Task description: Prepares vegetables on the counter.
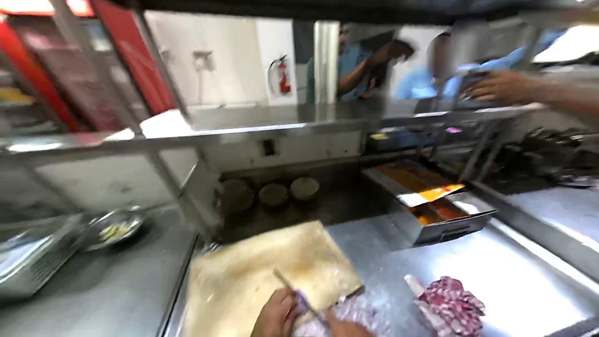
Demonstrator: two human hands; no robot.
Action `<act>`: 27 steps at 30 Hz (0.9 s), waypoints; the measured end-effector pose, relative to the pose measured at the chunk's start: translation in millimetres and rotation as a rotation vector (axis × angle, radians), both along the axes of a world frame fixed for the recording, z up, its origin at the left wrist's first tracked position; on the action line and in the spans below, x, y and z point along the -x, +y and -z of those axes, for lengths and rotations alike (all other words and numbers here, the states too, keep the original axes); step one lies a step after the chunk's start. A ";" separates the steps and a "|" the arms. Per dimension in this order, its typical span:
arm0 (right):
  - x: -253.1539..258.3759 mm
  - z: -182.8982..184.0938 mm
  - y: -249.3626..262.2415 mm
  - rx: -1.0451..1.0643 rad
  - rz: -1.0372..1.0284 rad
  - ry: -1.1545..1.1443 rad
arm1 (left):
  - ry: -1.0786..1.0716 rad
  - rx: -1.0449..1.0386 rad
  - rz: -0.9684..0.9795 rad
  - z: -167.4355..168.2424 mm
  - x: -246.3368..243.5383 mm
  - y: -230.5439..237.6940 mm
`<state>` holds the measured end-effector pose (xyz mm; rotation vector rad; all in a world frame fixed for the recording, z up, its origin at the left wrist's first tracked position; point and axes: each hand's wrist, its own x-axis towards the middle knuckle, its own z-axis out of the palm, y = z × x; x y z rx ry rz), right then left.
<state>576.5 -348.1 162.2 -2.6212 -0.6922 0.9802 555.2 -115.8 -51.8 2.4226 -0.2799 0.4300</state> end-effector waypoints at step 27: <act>-20.0 120.3 4.1 0.117 -0.107 0.081 | -0.179 0.005 -0.027 18.4 1.9 0.5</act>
